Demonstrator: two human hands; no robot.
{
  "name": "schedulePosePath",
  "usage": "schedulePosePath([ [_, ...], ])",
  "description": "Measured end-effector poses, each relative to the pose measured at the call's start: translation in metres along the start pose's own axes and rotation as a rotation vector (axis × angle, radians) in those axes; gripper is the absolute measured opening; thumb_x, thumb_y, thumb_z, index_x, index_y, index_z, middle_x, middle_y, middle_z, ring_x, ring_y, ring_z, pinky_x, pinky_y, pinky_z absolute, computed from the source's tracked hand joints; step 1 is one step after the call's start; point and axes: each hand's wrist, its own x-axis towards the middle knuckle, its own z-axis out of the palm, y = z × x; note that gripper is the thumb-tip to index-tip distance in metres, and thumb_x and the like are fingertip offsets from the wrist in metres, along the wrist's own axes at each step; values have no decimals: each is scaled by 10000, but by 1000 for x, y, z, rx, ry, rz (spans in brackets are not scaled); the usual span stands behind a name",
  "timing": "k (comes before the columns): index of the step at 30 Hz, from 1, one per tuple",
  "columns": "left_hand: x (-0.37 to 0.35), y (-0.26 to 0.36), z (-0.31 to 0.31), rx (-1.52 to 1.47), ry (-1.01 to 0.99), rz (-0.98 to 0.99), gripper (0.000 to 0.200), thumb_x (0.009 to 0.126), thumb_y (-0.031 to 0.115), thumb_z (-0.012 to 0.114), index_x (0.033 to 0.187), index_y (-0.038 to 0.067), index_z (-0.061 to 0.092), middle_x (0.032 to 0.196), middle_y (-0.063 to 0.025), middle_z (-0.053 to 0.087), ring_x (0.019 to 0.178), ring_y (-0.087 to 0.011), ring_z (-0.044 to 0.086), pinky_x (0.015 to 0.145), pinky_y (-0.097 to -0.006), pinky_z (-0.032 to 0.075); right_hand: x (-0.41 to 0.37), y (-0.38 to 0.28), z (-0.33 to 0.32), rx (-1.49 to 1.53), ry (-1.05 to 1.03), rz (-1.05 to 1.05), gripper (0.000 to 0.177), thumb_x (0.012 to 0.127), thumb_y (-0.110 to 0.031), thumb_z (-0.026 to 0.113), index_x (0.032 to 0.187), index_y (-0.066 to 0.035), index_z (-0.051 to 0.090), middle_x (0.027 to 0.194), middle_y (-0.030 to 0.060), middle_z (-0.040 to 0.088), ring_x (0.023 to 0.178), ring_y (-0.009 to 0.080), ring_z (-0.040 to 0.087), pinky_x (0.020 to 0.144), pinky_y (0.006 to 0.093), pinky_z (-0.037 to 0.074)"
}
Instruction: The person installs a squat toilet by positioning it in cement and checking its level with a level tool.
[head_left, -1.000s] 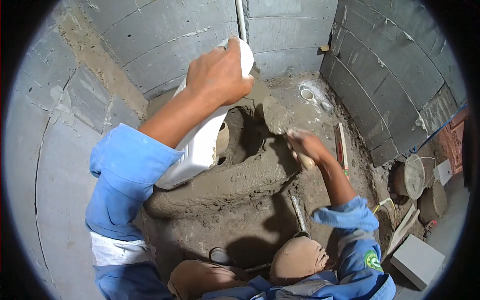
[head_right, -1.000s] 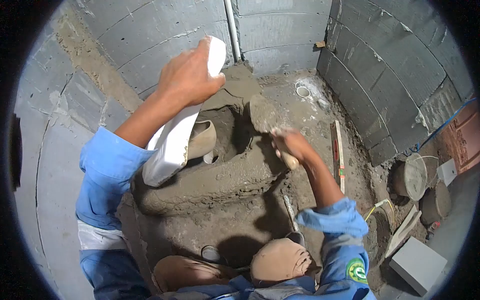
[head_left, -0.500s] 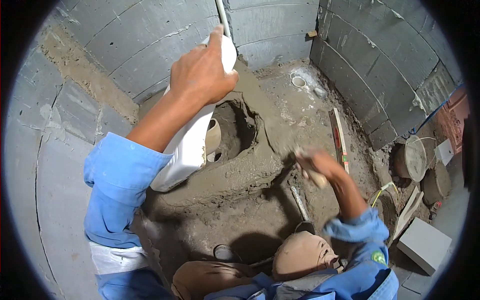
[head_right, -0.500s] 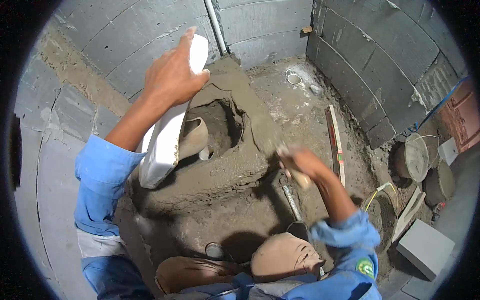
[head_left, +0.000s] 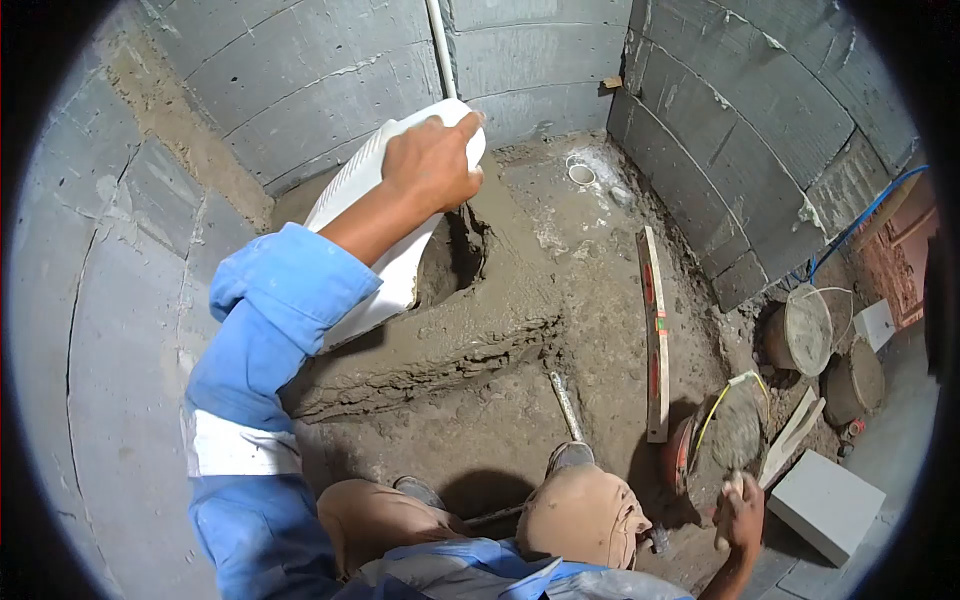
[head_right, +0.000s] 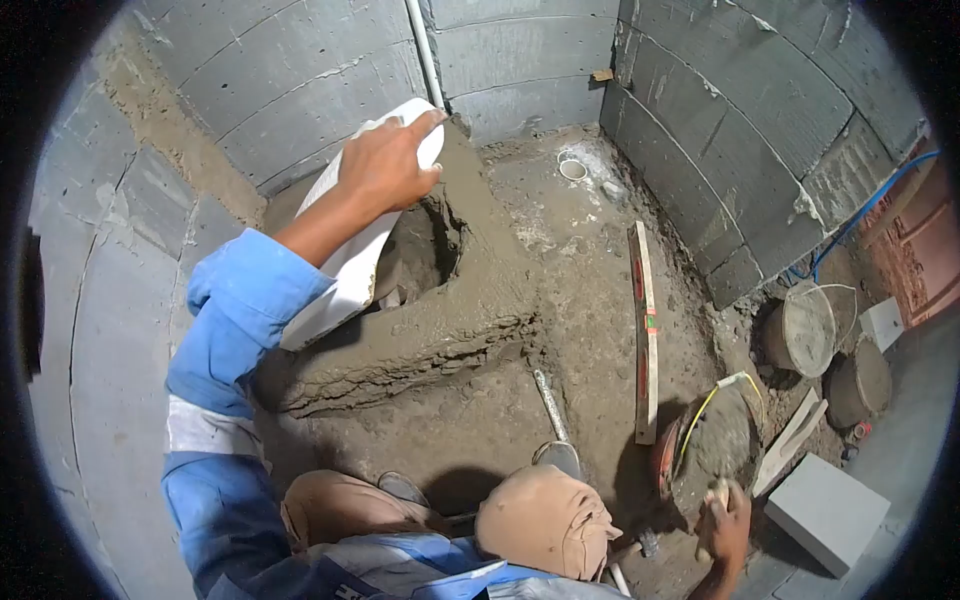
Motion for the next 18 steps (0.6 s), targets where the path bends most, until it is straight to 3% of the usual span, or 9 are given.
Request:
schedulePosePath([
  [4, 2, 15, 15, 41, -34, 14, 661, 802, 320, 732, 1419, 195, 529, 1057, -201, 672, 927, -362, 705, 756, -476, 576, 11, 75, -41, -115, 33, 98, 339, 872, -192, 695, 1134, 0, 601, 840, 93, 616, 711, 198, 613, 601, 363, 519],
  [5, 3, 18, 20, 46, -38, 18, 661, 802, 320, 732, 1419, 195, 529, 1057, -201, 672, 927, -362, 705, 756, -476, 576, 20, 104, -45, -325, 95, 115, 356, 847, -184, 712, 1125, 12, 607, 862, 133, 639, 762, 269, 639, 665, 400, 524],
  [6, 2, 21, 24, 54, -37, 34, 661, 809, 330, 735, 1422, 198, 526, 1065, -202, 670, 922, -360, 707, 751, -474, 576, 24, 113, -44, -536, 157, 129, 372, 823, -176, 729, 1116, 23, 613, 885, 173, 662, 812, 339, 665, 729, 436, 530],
  [7, 2, 23, 29, 63, -35, 47, 661, 816, 341, 737, 1425, 201, 522, 1073, -202, 668, 918, -357, 708, 746, -473, 576, 26, 120, -42, -531, 151, 131, 372, 823, -176, 729, 1116, 23, 613, 885, 173, 662, 812, 339, 665, 729, 436, 530],
  [9, 2, 28, 39, 64, -26, 47, 640, 820, 356, 737, 1409, 216, 529, 1065, -215, 662, 896, -374, 704, 743, -483, 572, 19, 97, -17, -814, 202, 173, 391, 794, -169, 741, 1105, 37, 625, 992, 244, 676, 959, 442, 654, 842, 471, 504],
  [10, 1, 30, 44, 59, -16, 49, 619, 824, 371, 737, 1393, 230, 536, 1057, -228, 656, 874, -391, 700, 740, -492, 569, 22, 95, -12, -789, 189, 238, 394, 801, -194, 737, 1105, 32, 629, 1031, 259, 675, 1004, 465, 642, 854, 475, 503],
  [18, 2, 46, 72, 91, -84, 73, 655, 839, 448, 737, 1405, 211, 507, 1074, -262, 630, 800, -393, 707, 649, -489, 564, 49, 138, -22, -943, 212, 276, 414, 792, -212, 754, 1095, 39, 626, 1039, 261, 678, 1011, 454, 648, 847, 487, 516],
])
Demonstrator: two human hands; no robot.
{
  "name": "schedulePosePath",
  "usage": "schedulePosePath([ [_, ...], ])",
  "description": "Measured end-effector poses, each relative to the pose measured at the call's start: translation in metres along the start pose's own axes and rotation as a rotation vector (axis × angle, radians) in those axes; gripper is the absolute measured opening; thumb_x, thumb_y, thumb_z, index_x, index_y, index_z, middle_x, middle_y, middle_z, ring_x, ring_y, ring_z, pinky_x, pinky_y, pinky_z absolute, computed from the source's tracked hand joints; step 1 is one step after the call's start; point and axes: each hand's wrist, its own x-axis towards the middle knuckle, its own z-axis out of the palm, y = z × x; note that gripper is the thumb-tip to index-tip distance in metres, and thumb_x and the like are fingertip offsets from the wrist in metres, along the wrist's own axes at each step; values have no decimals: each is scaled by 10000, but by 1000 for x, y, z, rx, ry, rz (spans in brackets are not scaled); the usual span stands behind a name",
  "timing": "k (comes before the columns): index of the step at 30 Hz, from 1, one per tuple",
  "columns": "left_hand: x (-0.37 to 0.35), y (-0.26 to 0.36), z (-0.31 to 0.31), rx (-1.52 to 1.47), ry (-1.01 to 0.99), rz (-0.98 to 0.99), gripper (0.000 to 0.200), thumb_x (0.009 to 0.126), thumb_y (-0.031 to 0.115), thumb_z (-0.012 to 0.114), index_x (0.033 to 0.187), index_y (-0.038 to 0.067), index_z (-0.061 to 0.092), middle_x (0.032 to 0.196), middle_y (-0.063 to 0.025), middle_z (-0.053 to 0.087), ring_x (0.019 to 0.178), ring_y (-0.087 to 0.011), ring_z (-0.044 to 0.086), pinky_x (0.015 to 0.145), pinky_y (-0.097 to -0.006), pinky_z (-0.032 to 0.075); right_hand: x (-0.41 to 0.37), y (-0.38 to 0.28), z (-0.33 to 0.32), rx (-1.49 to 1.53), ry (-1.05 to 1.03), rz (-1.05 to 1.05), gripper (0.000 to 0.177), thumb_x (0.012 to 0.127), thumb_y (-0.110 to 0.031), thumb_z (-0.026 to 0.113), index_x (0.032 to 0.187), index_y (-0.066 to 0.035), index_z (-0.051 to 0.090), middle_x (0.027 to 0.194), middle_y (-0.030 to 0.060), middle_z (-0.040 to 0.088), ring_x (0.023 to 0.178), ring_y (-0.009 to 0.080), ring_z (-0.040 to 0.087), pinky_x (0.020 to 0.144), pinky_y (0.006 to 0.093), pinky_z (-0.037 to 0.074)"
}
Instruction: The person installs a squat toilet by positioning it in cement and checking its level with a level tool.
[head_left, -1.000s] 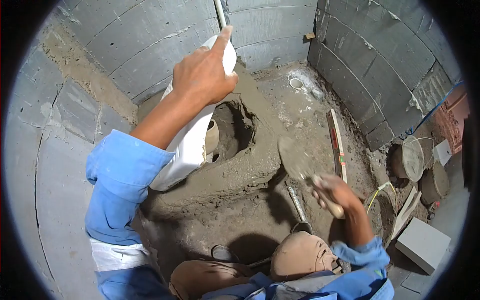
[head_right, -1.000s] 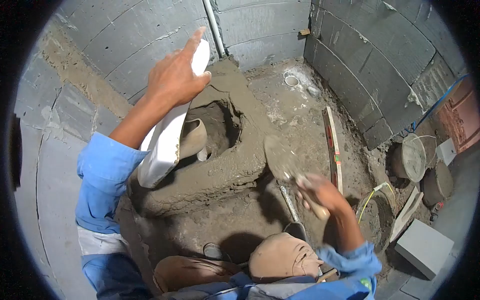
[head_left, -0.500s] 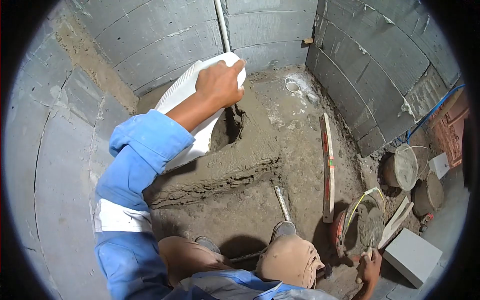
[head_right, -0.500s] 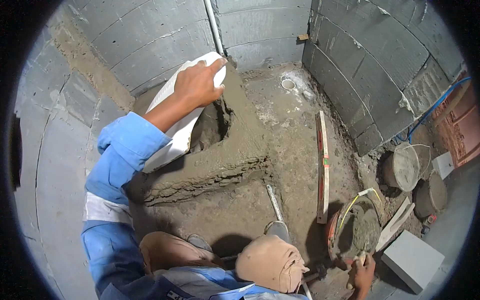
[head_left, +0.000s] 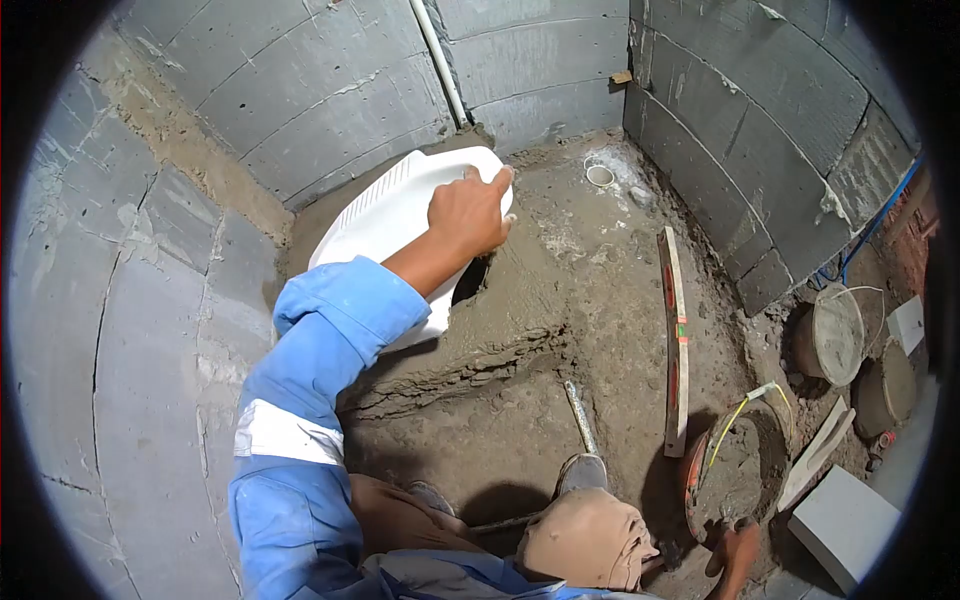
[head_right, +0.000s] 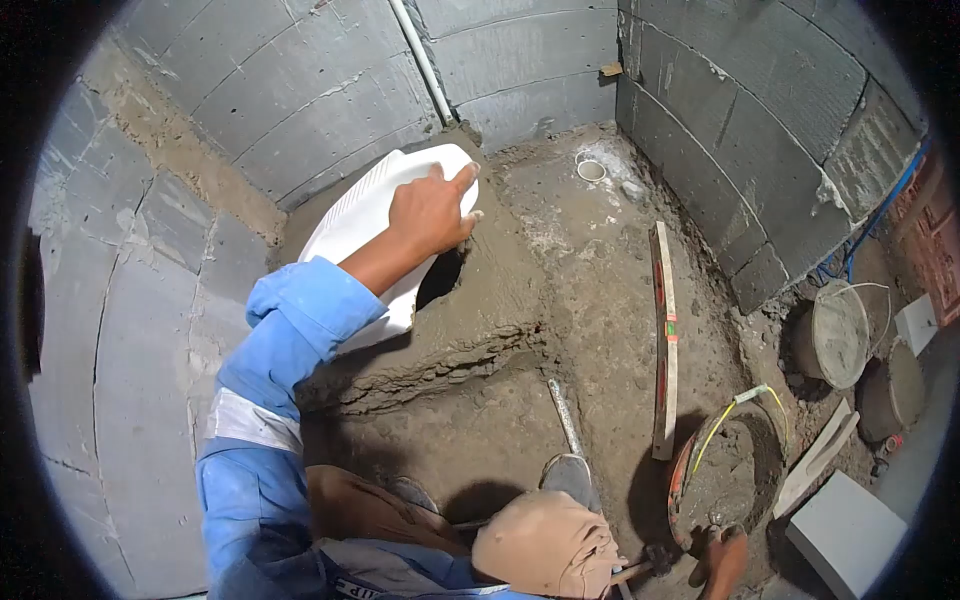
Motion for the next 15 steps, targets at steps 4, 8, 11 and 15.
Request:
schedulePosePath([
  [4, 2, 10, 21, 29, -7, 18, 664, 847, 471, 730, 1403, 193, 499, 1061, -257, 623, 780, -374, 705, 615, -474, 558, 8, -3, -1, 28, -25, 36, 451, 745, -223, 789, 1065, 46, 621, 983, 259, 677, 988, 459, 651, 829, 494, 519],
  [8, 1, 17, 39, 0, -9, 33, 637, 852, 469, 725, 1383, 188, 513, 1092, -281, 615, 786, -379, 704, 620, -475, 561, -6, -26, -19, 3, -63, 90, 352, 765, -170, 733, 1029, 48, 650, 1007, 263, 685, 999, 477, 641, 829, 495, 515],
  [11, 0, 22, 52, 10, 38, 38, 611, 861, 470, 716, 1363, 179, 525, 1125, -308, 603, 798, -386, 703, 624, -473, 564, 5, -8, -1, 48, 3, 57, 370, 770, -182, 735, 1047, 45, 639, 1004, 267, 684, 996, 478, 639, 830, 502, 512],
  [15, 0, 26, 58, -10, 8, 47, 576, 877, 475, 697, 1347, 174, 554, 1135, -317, 597, 803, -389, 704, 617, -466, 566, 17, 4, 10, -28, -21, -20, 394, 769, -183, 739, 1065, 49, 620, 1018, 272, 677, 1003, 476, 638, 832, 508, 511],
])
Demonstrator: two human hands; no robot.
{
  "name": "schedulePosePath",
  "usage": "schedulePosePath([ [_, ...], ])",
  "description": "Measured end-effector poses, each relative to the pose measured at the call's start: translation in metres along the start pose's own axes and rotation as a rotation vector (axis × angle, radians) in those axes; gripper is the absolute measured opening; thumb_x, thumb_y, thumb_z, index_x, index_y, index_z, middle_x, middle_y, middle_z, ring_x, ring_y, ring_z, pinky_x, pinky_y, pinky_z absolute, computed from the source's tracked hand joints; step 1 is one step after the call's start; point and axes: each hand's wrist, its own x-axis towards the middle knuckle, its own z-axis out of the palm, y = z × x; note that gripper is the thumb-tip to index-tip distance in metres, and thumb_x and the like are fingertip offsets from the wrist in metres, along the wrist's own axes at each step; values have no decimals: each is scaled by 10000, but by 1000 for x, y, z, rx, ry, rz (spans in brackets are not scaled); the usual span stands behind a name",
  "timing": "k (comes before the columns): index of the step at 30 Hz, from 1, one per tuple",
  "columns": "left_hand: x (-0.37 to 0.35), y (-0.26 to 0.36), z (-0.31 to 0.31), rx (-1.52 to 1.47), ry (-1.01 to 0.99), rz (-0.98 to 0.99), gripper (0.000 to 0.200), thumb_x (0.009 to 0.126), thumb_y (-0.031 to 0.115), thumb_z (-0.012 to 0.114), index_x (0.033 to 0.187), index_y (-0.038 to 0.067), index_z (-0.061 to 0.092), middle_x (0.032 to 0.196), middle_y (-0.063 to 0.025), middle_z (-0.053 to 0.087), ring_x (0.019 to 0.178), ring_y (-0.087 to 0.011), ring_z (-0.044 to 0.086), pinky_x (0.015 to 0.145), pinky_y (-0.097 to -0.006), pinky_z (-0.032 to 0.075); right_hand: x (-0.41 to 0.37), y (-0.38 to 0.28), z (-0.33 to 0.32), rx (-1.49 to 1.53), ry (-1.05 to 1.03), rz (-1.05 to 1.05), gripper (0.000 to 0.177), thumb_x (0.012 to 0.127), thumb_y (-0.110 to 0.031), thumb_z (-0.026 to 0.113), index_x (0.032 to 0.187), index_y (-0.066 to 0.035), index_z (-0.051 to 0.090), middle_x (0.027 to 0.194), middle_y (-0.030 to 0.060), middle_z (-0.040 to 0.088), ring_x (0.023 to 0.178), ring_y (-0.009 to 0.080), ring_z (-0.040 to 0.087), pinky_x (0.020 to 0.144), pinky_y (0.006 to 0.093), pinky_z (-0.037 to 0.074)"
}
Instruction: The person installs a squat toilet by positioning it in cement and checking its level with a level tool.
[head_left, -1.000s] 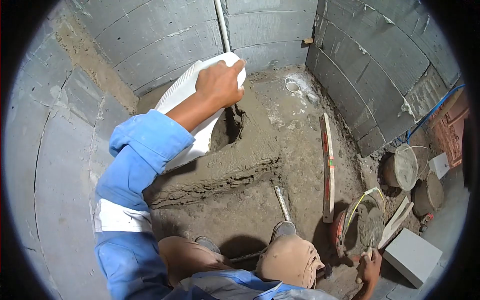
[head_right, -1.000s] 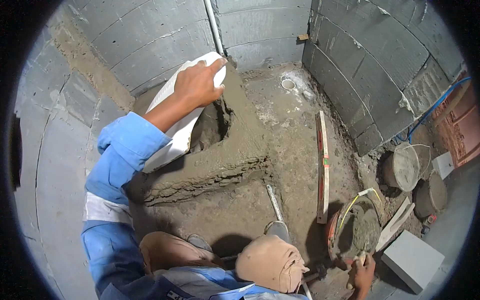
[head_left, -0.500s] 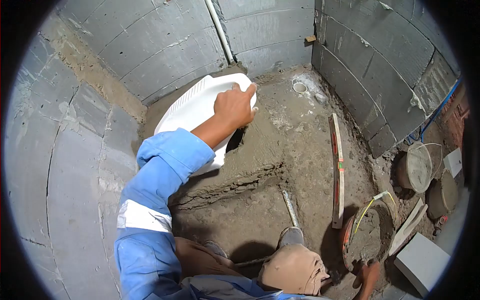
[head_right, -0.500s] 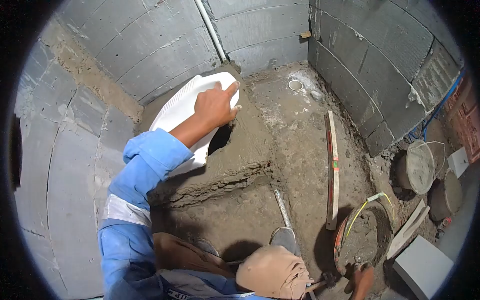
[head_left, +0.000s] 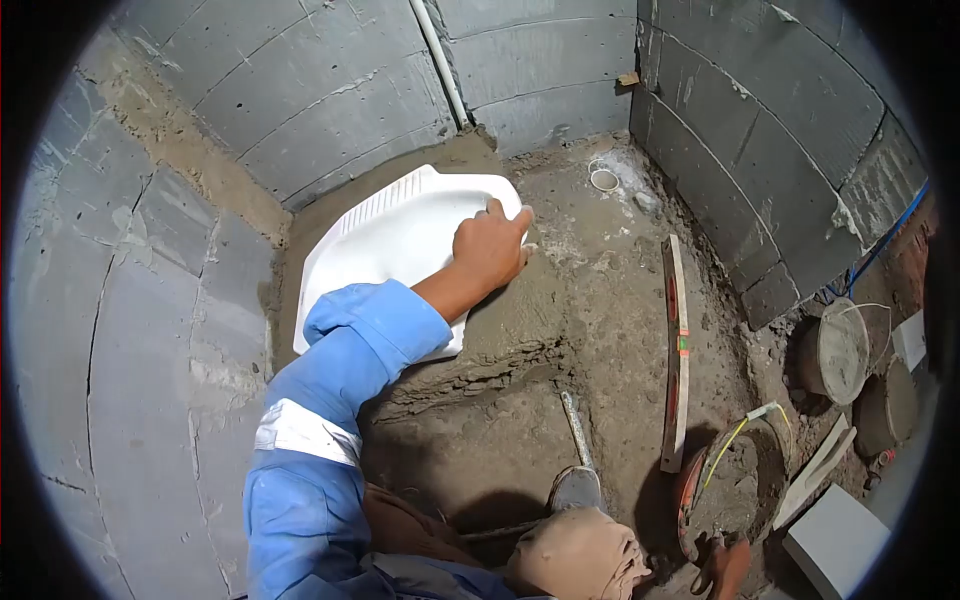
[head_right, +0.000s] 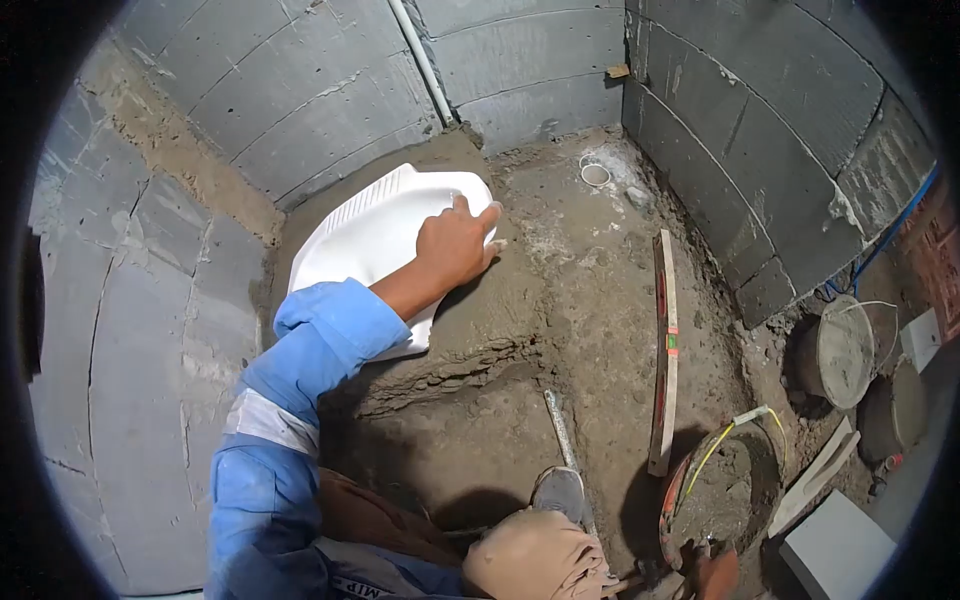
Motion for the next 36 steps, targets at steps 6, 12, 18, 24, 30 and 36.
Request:
schedulePosePath([
  [6, 0, 4, 15, -9, -8, 19, 521, 906, 465, 663, 1324, 164, 588, 1060, -275, 607, 789, -379, 701, 590, -457, 561, 23, 29, 34, 19, 11, -10, 429, 745, -195, 775, 1062, 48, 619, 1022, 267, 669, 1000, 463, 644, 819, 507, 515],
  [12, 1, 6, 28, 11, -10, 37, 512, 923, 455, 639, 1328, 148, 580, 1027, -248, 605, 756, -369, 690, 576, -455, 554, 7, 18, 21, 143, 24, -86, 411, 773, -225, 784, 1036, 50, 629, 988, 256, 681, 985, 459, 647, 809, 498, 515],
  [18, -3, -7, 15, -32, -73, 29, 609, 916, 477, 632, 1435, 183, 511, 1009, -208, 622, 802, -346, 691, 623, -468, 555, 2, 15, 22, 201, 90, -141, 415, 784, -238, 785, 1050, 41, 632, 988, 249, 678, 966, 446, 650, 806, 494, 511],
  [24, -35, -110, -33, -48, -14, -233, 737, 920, 526, 618, 1529, 188, 381, 1213, -205, 654, 1033, -376, 679, 819, -502, 548, -15, -16, -14, 63, -18, -70, 414, 785, -232, 783, 1070, 27, 629, 1039, 248, 672, 973, 438, 651, 807, 504, 507],
  [30, -122, -234, -41, -56, 106, -358, 724, 911, 527, 632, 1496, 148, 437, 1271, -172, 647, 1090, -370, 653, 932, -482, 508, 26, -63, -69, 122, 436, -171, 509, 964, -371, 639, 1290, 17, 594, 1137, 267, 668, 1082, 445, 631, 914, 463, 494],
  [36, -165, -299, 5, -160, -104, -611, 685, 936, 467, 613, 1502, 124, 436, 1432, -201, 542, 1284, -374, 544, 1076, -457, 427, -20, -322, -150, 715, 448, -999, 231, 971, -141, 631, 1118, 37, 642, 1029, 172, 681, 951, 286, 656, 881, 368, 499],
])
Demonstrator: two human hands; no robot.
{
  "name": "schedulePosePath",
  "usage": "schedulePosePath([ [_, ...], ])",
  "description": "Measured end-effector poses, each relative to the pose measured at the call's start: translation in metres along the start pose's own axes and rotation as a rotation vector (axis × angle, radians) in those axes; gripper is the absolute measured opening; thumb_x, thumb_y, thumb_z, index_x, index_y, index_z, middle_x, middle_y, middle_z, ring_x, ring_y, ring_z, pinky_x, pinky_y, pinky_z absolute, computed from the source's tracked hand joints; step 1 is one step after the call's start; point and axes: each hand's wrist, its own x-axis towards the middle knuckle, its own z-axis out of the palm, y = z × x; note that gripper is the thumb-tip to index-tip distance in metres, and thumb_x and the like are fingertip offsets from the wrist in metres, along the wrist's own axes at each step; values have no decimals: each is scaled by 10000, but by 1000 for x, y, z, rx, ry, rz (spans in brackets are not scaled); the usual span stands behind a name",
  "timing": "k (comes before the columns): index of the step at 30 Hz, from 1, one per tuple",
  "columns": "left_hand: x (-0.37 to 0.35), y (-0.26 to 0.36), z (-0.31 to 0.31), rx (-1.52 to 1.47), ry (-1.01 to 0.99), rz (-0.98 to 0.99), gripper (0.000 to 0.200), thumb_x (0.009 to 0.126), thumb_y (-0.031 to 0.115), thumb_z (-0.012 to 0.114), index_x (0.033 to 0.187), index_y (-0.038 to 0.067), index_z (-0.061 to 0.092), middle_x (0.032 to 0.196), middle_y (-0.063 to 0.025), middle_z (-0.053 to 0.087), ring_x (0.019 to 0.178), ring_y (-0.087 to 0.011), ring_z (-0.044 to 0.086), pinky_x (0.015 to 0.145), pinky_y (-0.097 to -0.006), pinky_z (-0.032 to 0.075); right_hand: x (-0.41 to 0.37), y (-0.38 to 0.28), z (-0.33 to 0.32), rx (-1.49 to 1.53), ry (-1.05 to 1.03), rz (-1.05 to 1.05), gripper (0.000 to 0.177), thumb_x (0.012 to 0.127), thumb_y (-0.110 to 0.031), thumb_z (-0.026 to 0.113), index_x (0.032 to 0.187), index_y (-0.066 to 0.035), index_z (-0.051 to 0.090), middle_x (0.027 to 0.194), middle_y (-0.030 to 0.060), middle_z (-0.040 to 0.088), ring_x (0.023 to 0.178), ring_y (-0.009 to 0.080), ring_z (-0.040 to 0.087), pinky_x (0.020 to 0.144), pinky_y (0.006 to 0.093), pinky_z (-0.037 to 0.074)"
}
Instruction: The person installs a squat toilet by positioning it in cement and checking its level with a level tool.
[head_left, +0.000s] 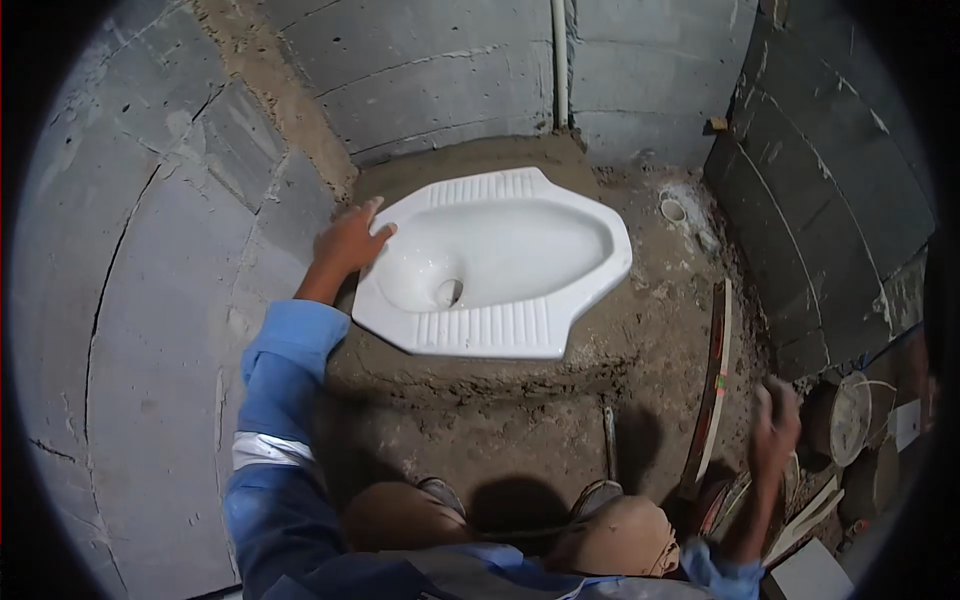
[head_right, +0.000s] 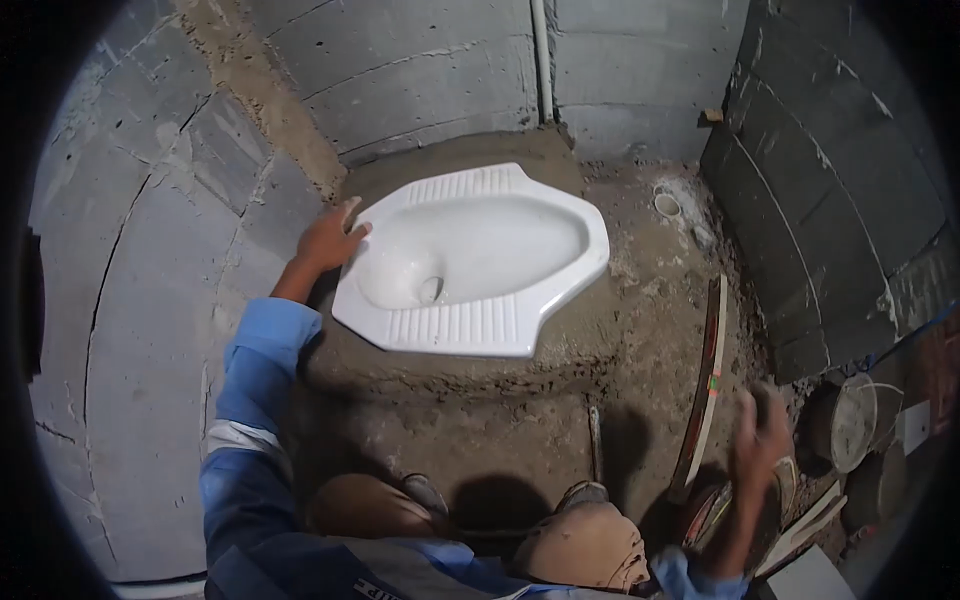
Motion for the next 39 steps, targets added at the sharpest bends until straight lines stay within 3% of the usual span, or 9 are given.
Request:
schedulePosePath([
  [2, 10, 0, 13, 11, -96, -28, 711, 956, 514, 566, 1552, 187, 357, 1505, -160, 478, 1368, -357, 475, 1106, -492, 407, 49, -44, 64, 51, -143, -137, 289, 931, -160, 683, 1145, 31, 646, 1059, 191, 674, 951, 297, 667, 868, 372, 513],
  [6, 44, 28, 53, 62, -70, 262, 731, 969, 482, 571, 1572, 163, 311, 1616, -125, 322, 1491, -335, 292, 1197, -503, 283, 127, -100, 186, 121, -440, -47, 543, 921, -358, 696, 1350, -47, 579, 1200, 264, 642, 1080, 390, 651, 950, 410, 510],
  [11, 84, 91, 89, 5, -102, 360, 776, 987, 572, 479, 1594, 149, 244, 1654, -129, 223, 1519, -359, 211, 1218, -571, 179, 167, -105, 281, 46, -357, -74, 619, 926, -408, 674, 1435, -89, 528, 1289, 280, 600, 1190, 446, 586, 1027, 471, 466],
  [17, 98, 106, 105, -6, -8, 316, 703, 1002, 609, 422, 1580, 229, 302, 1635, -103, 269, 1511, -331, 224, 1188, -672, 137, 177, -121, 297, 7, -420, -212, 518, 961, -308, 650, 1423, -97, 548, 1276, 265, 593, 1167, 446, 594, 980, 473, 485],
  [26, 106, 101, 115, -5, 25, 323, 738, 964, 639, 482, 1568, 240, 337, 1606, -96, 330, 1492, -321, 270, 1173, -688, 153, 182, -119, 306, -70, -387, -234, 507, 964, -283, 645, 1424, -98, 545, 1256, 282, 596, 1135, 462, 606, 954, 486, 498],
  [30, 113, 93, 104, -51, -88, 365, 791, 949, 646, 512, 1583, 221, 302, 1626, -111, 284, 1502, -317, 242, 1190, -649, 115, 183, -120, 304, -79, -400, -221, 502, 959, -277, 650, 1420, -103, 551, 1266, 288, 592, 1140, 470, 602, 962, 485, 496],
  [36, 106, 44, 101, -421, -59, 412, 775, 891, 422, 710, 1545, 169, 381, 1582, -163, 364, 1455, -393, 328, 1226, -478, 206, 192, -106, 308, 20, -461, -228, 495, 960, -268, 660, 1398, -57, 566, 1341, 302, 568, 1178, 434, 613, 1001, 447, 485],
  [38, 72, 17, 96, -183, 56, 227, 809, 853, 385, 751, 1536, 144, 392, 1574, -170, 373, 1439, -393, 357, 1202, -474, 270, 197, -84, 313, 571, -364, 4, 499, 969, -253, 659, 1385, 4, 561, 1391, 261, 559, 1229, 359, 599, 1049, 423, 455],
  [39, 53, 0, 96, -82, 107, 169, 811, 836, 353, 765, 1527, 128, 403, 1554, -194, 392, 1429, -395, 372, 1180, -477, 311, 191, -83, 307, 577, -379, 3, 499, 969, -253, 659, 1385, 4, 561, 1391, 261, 559, 1229, 359, 599, 1049, 423, 455],
])
